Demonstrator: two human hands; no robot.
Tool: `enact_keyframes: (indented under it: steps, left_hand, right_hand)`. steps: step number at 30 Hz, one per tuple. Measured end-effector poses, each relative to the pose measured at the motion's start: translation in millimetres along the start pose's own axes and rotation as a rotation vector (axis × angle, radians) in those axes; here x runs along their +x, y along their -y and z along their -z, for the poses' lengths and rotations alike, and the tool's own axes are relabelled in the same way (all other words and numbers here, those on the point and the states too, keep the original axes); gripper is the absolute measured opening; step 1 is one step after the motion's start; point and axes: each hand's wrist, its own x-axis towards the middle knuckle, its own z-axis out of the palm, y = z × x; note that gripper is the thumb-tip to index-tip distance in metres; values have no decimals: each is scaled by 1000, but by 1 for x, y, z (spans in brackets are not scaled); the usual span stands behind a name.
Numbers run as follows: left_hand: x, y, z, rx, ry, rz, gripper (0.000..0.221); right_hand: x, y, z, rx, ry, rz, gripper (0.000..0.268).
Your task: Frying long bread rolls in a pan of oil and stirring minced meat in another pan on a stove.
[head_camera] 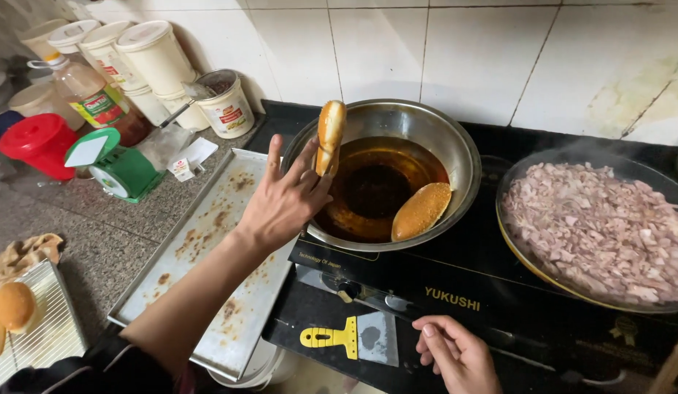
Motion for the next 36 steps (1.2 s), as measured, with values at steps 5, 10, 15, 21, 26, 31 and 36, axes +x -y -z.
enact_keyframes:
  steps: [5,10,15,21,26,31,36]
  left_hand:
    - [-2,0,-2,2,2,17,53]
    - [-1,1,2,12,-5,41,52]
    - [-1,2,-1,23,-4,51,56]
    - [-2,2,1,14,-16,60,55]
    - [-4,2,3,7,-23,72,56]
    - [-4,2,7,10,-65,81,53]
    - [-2,4,11,11,-66,85,56]
  right_hand:
    - [2,5,1,-19,9,-4,33]
    - [5,-1,2,-7,14,43,32]
    - [14,-13,3,-6,19,106,33]
    - [12,-6,0,1,32,42,33]
    - [11,-3,-2,-1,41,15,34]
    - [12,-5,-3,-16,46,29,35]
    - [17,-16,-4,4,51,99,33]
